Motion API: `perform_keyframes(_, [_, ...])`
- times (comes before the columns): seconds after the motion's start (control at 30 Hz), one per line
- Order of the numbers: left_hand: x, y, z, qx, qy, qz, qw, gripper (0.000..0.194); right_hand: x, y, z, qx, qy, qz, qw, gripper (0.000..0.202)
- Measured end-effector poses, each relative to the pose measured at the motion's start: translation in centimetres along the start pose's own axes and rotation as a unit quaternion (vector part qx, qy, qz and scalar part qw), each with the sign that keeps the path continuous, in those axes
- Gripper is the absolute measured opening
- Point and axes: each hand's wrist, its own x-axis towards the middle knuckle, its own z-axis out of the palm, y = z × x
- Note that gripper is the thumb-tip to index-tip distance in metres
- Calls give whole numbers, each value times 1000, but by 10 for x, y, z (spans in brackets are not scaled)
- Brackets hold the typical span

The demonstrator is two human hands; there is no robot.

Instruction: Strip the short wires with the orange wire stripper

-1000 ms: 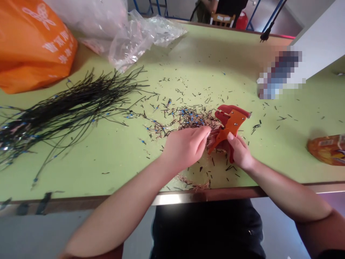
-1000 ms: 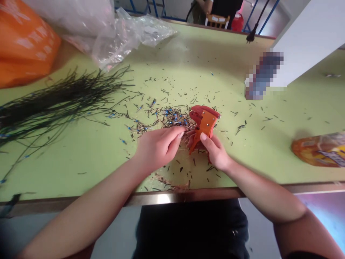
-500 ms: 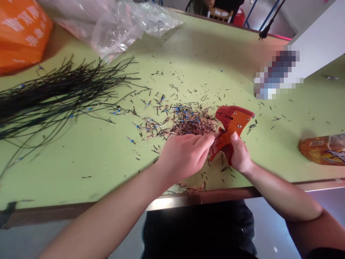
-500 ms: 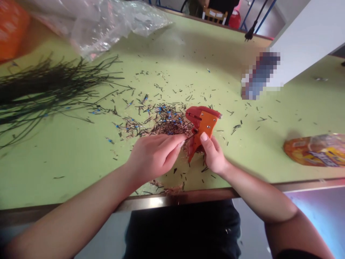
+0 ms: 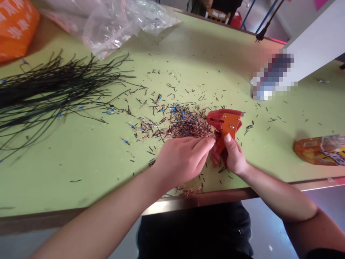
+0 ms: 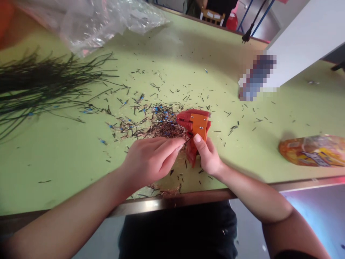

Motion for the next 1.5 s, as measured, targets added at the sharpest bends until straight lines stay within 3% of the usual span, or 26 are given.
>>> perform_keyframes(0.17, [2,-4,-4,-29,23,-26,999,20,10,-4,-2,50,-10,14,999,58])
perform_keyframes(0.33, [7,-20,-9,-49,20,-117,992,24,17,-21,-9,147,-84,63,984,58])
perform_keyframes(0.53, [5,-36,-2,-53,-6,-148,988,24,14,-28,-13,207,-227,101,946,64])
perform_keyframes(0.67, [3,-36,-1,-68,1,-151,986,23,14,-23,-16,230,-272,136,925,64])
perform_keyframes(0.8, [5,-34,-4,-93,52,-165,980,21,15,-19,-20,225,-275,144,923,65])
perform_keyframes(1.03, [8,-36,-6,-24,13,-128,991,24,15,-11,-22,194,-296,118,928,62])
perform_keyframes(1.3, [7,-40,-7,29,-7,-89,996,25,11,-13,-15,146,-241,123,951,59])
perform_keyframes(1.5, [7,-40,-8,10,-33,-102,994,26,7,-10,0,126,-189,109,968,61])
